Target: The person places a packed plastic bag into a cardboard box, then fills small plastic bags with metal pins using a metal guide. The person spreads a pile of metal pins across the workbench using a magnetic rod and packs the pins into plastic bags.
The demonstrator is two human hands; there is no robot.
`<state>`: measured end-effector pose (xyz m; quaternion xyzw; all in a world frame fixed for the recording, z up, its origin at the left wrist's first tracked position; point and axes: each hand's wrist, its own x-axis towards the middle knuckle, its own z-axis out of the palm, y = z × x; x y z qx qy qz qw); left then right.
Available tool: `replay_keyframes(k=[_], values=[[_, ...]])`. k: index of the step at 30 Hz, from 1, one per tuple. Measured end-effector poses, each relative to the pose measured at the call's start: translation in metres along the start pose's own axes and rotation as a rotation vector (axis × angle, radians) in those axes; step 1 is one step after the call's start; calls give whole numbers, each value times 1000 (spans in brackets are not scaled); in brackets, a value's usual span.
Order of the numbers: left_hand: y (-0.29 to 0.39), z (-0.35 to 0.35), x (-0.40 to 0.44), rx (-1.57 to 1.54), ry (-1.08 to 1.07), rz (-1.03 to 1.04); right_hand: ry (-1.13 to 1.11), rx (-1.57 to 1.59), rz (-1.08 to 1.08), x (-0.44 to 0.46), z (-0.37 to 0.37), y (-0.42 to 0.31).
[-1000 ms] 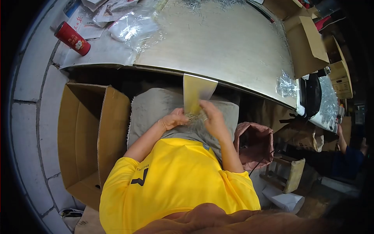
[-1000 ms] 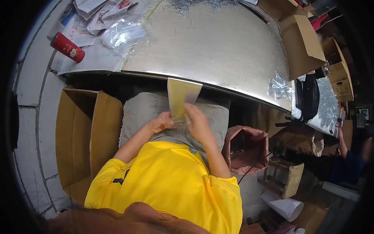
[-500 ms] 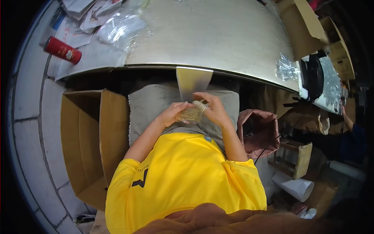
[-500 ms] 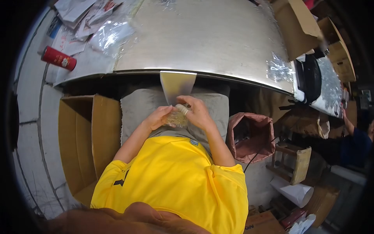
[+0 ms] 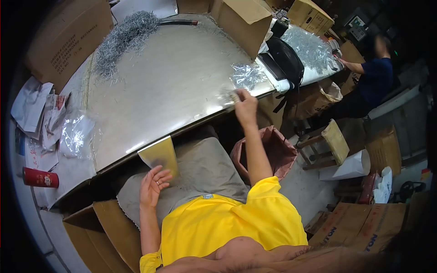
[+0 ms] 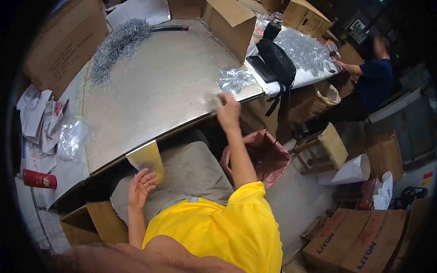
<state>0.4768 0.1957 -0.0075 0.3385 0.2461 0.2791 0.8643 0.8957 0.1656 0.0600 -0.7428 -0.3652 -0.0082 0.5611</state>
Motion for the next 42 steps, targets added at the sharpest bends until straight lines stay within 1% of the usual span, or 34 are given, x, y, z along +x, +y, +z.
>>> replay_keyframes(k=[2, 3, 5, 6, 8, 9, 10, 12, 14, 16, 17, 18, 20, 21, 22, 23, 24, 25, 26, 27, 28, 30, 31, 32, 34, 36, 38, 42], values=[[-5, -2, -2, 7, -25, -34, 12, -478, -41, 25, -19, 15], [-6, 4, -2, -10, -14, -36, 9, -469, -53, 31, -23, 14], [-8, 8, 1, -4, -9, -32, 79, -667, -215, 39, -25, 10], [-8, 10, 3, 2, -8, -44, 80, -657, -228, 39, -22, 8], [-1, 18, 7, -5, 9, -35, -78, -839, -399, 40, -16, 7], [4, 21, 9, 32, 13, -31, -215, -791, -362, 44, -13, 17], [9, 24, 10, 69, 18, -30, -213, -787, -367, 50, -10, 26], [23, 30, 13, 119, 52, 11, -267, -902, -253, 64, -5, 32], [38, 30, 15, 168, 90, 50, -236, -929, -231, 73, 3, 28], [58, 26, 24, 475, 263, 285, -304, -972, -114, 84, 16, -5], [70, 28, 27, 576, 353, 399, -360, -980, -189, 94, 26, -28], [84, 31, 33, 698, 408, 553, -356, -980, -193, 113, 46, -27], [107, 24, 50, 903, 475, 764, -357, -420, -409, 172, 94, -13], [114, 18, 61, 957, 485, 838, -354, -422, -415, 206, 116, -2], [118, 8, 71, 1011, 500, 907, -285, -499, -436, 240, 139, 13], [119, 3, 79, 1002, 520, 891, -222, -576, -455, 270, 160, 31], [115, -5, 88, 950, 581, 833, -256, -668, -477, 301, 172, 50], [115, -5, 91, 1086, 619, 796, -285, -761, -505, 330, 177, 66], [119, -2, 93, 1218, 658, 757, -302, -754, -420, 354, 182, 83], [120, 1, 94, 1201, 681, 752, -329, -746, -335, 374, 191, 97], [121, 3, 93, 1209, 683, 741, -351, -749, -350, 384, 204, 103], [118, 2, 99, 1220, 688, 719, -360, -695, -172, 396, 221, 115], [117, 2, 99, 1298, 691, 710, -373, -642, -127, 408, 231, 119], [116, 3, 100, 1374, 690, 702, -379, -646, -115, 413, 239, 123], [119, 5, 103, 1424, 638, 696, -548, -835, -296, 402, 252, 104], [115, 4, 103, 1357, 651, 755, -619, -750, -351, 375, 261, 88], [115, 6, 102, 1393, 649, 778, -668, -786, -362, 329, 257, 56], [114, 8, 103, 1381, 658, 835, -734, -667, -503, 231, 249, 18]])
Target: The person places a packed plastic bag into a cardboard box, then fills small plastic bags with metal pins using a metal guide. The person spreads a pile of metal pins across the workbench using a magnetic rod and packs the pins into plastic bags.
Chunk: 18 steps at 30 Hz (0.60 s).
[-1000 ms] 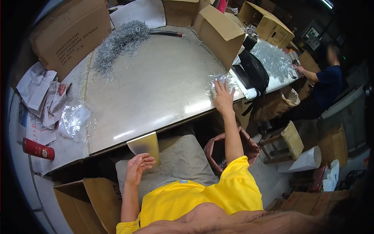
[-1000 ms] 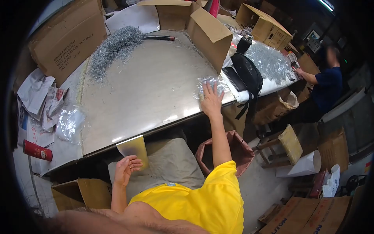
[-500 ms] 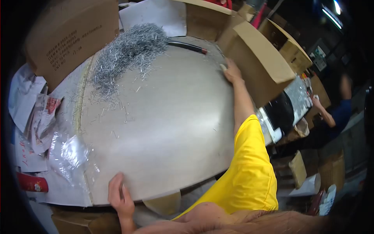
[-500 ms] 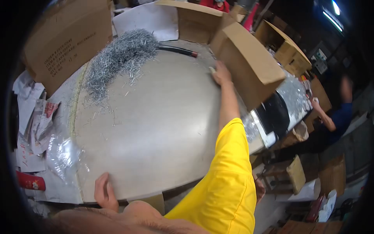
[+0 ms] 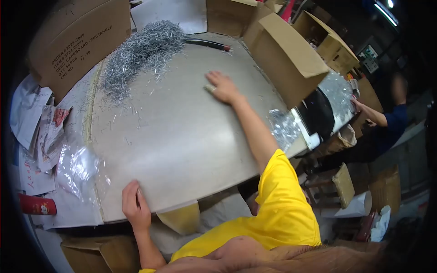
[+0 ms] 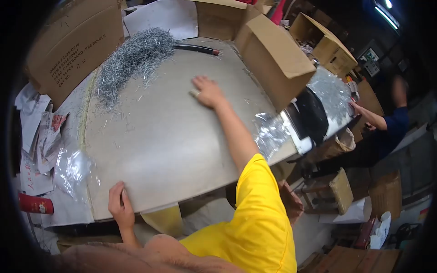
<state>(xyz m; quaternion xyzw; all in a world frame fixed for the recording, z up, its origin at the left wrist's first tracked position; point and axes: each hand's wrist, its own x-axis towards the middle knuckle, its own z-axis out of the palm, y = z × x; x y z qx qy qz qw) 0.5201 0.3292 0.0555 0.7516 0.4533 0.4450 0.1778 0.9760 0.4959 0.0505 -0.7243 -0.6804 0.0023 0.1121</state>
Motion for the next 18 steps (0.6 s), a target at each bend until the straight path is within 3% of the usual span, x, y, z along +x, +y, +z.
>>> replay_keyframes(k=[4, 6, 8, 9, 11, 12, 14, 15, 18], values=[[0, -2, -1, -29, -3, 37, -25, 133, -76, -47, -9, -38], [-3, -4, -2, 8, -12, 97, 271, 288, 247, -50, -2, -2], [-1, -6, -1, 13, 8, 129, 371, 179, 579, -68, -34, 34], [-2, -5, -1, 11, 2, 133, 281, 168, 763, -84, -58, 31], [-2, -6, 0, 10, -2, 143, 449, -14, 1133, -81, -33, 62], [-2, -6, 2, 10, 12, 140, 455, -15, 1120, -73, -22, 74], [-3, -5, 0, 13, 4, 140, 263, -190, 881, -68, -13, 66], [-4, -5, -1, 18, -2, 120, 10, -151, 706, -68, -32, 36], [-4, -4, 0, 10, 12, 144, 69, -12, 352, -49, 6, -15]])
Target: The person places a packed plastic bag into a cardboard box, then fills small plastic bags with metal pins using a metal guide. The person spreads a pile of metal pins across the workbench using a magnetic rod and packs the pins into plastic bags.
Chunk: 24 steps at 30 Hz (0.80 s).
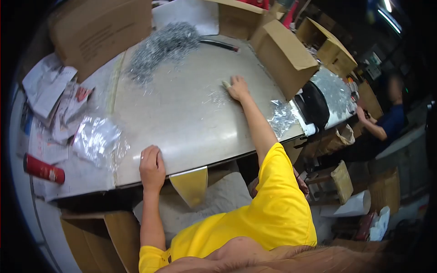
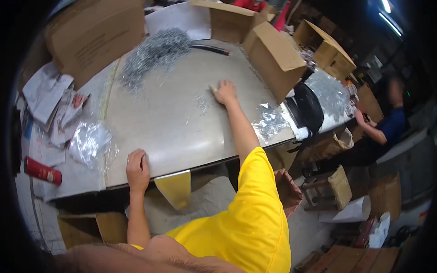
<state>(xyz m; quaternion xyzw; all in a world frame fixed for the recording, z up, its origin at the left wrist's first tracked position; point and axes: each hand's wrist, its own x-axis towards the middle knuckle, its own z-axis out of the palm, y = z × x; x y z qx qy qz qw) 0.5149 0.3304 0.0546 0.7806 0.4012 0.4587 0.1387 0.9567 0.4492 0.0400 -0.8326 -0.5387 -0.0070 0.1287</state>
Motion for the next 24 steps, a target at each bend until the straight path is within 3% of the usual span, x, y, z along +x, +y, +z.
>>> replay_keyframes(k=[5, 8, 9, 10, 11, 14, 19, 21, 22, 24], values=[[1, -17, -5, -72, 187, 36, -71, 101, -466, -78, -2, -118], [-13, -51, -8, 82, 212, 27, -103, 125, -606, -115, 0, -143], [-14, -58, -5, 266, 174, -68, -113, 145, -634, -128, 1, -148], [-16, -64, -6, 438, 134, -164, -112, 154, -628, -138, 0, -150], [-46, -51, -24, 495, -80, -247, -107, 155, -620, -147, -2, -151], [-30, -51, -40, 580, -124, -124, -89, 164, -625, -171, -4, -154], [-20, -55, -51, 518, -162, -39, -26, 168, -571, -182, 0, -161], [-30, -62, -44, 350, -250, -114, -13, 157, -527, -178, -3, -167], [-27, -67, -34, 345, -249, -108, 8, 123, -486, -176, -7, -173], [-25, -76, -12, 394, -28, -101, 32, 85, -444, -161, -6, -179]])
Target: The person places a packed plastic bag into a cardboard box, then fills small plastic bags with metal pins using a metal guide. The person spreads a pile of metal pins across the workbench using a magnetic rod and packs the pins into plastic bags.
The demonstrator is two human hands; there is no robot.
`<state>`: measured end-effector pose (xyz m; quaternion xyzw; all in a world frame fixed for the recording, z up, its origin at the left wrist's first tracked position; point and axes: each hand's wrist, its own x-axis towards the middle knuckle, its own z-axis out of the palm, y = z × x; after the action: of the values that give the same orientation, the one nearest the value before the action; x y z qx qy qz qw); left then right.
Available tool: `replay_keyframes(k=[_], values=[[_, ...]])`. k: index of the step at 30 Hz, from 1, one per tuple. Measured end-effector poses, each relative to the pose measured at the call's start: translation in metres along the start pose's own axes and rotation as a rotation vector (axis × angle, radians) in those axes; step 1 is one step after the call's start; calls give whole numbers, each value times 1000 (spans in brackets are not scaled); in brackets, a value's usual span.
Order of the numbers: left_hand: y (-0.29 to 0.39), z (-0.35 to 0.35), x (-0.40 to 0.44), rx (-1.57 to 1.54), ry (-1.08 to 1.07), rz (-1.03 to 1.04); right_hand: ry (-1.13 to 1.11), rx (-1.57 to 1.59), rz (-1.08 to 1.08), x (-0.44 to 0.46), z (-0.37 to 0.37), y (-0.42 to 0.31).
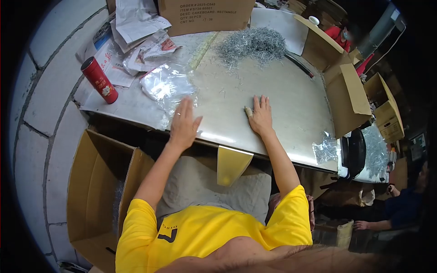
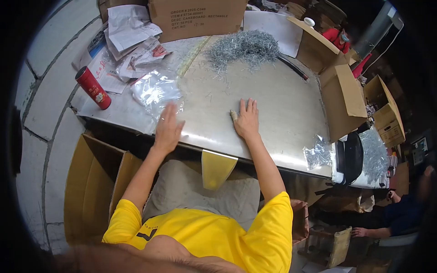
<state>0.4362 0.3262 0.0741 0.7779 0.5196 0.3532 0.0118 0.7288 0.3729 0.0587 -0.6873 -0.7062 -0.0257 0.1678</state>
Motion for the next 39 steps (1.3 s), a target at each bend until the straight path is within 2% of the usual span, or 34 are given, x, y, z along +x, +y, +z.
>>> replay_keyframes(k=[2, 4, 5, 6, 9, 11, 12, 14, 19, 21, 25, 28, 34, 36, 38, 39], values=[[-15, 8, 18, 19, 43, -4, 16, 47, 58, 30, 13, 8], [-43, 31, 33, 77, -47, -102, 36, 72, 80, 62, 27, 11], [-54, 44, 30, 106, -173, -142, 38, 99, 100, 81, 35, 12], [-44, 37, 33, 144, -250, -148, 49, 102, 102, 99, 40, 9], [-20, 22, 32, 85, -302, -131, 34, 172, 40, 138, 62, -10], [-5, 13, 24, 108, -331, -163, -43, 180, -228, 152, 67, -35], [0, 9, 16, 113, -340, -169, -51, 188, -228, 154, 68, -49], [7, 7, 0, 85, -306, -117, -118, 173, -412, 159, 69, -71], [10, 17, -25, 140, -221, -14, -17, 178, -407, 222, 103, -96], [8, 21, -31, 158, -199, -4, -136, 121, -385, 234, 106, -111], [13, 23, -44, 159, -154, 22, -195, 74, -437, 209, 97, -121], [21, 20, -50, 173, -106, 67, -222, 48, -453, 158, 78, -100], [38, 16, -54, 153, 78, 197, -225, 46, -370, 49, 35, -43], [30, 22, -56, 25, 138, 290, -148, 127, -305, 20, 26, -32], [24, 28, -51, -42, 198, 185, -121, 141, -291, 0, 20, -20], [27, 20, -45, -37, 102, 63, -97, 159, -279, -12, 16, -16]])
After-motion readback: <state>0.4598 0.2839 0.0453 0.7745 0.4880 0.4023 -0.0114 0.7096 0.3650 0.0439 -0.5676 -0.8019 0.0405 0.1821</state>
